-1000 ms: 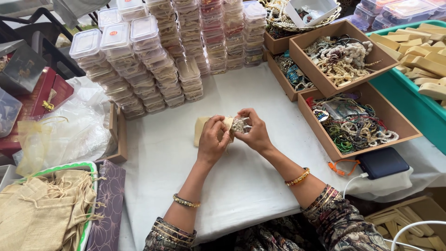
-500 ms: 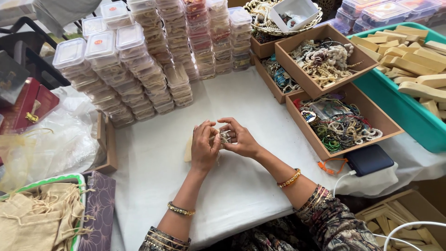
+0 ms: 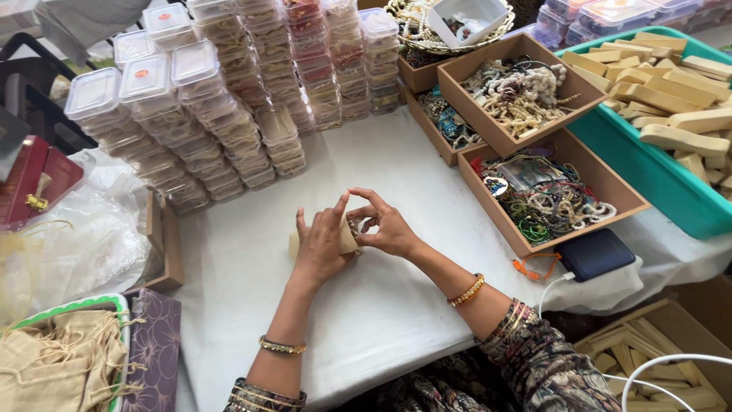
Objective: The person packs small jewelry items into clear plastic bags and then into small beige cloth pouches. They place the pouches into clear plastic containers and stack them on the table. The person repeats this process with multiple jewelry items throughout the video.
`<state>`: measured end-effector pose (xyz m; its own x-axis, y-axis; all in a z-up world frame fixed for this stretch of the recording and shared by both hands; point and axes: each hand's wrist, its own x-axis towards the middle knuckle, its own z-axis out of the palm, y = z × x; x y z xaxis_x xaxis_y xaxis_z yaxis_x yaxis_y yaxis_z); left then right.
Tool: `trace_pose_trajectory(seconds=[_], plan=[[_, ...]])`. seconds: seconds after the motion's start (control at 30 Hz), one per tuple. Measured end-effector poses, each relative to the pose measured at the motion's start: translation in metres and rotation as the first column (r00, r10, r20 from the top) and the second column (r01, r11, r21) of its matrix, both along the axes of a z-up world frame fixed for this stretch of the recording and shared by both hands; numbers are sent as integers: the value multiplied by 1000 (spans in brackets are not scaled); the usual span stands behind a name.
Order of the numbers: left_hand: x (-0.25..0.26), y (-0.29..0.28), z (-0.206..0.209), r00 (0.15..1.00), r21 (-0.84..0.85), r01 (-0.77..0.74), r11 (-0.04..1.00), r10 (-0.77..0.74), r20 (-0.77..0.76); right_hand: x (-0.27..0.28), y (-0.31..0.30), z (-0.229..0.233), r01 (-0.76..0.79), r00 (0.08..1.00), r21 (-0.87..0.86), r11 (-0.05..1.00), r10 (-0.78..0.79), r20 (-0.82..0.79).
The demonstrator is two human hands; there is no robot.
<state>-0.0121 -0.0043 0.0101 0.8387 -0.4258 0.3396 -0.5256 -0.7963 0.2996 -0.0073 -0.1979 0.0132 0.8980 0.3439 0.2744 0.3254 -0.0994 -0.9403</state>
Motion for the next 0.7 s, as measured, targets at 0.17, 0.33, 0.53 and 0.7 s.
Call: trace_pose_trajectory(seconds=[0.17, 0.33, 0.53, 0.7], plan=[[-2, -7, 2, 999, -67, -5, 998, 9, 49, -6, 8, 4, 74, 997, 48, 996, -74, 12], [-3, -9, -4, 997, -113, 2, 994, 7, 74, -8, 11, 3, 83, 996, 40, 996, -84, 12], [-5, -9, 2, 991, -233, 40, 972, -9, 130, -13, 11, 0, 82, 990, -22, 996, -79, 119], [-2, 2, 16, 997, -561, 70, 825, -67, 26, -13, 2, 10, 195, 923, 56, 979, -202, 328]])
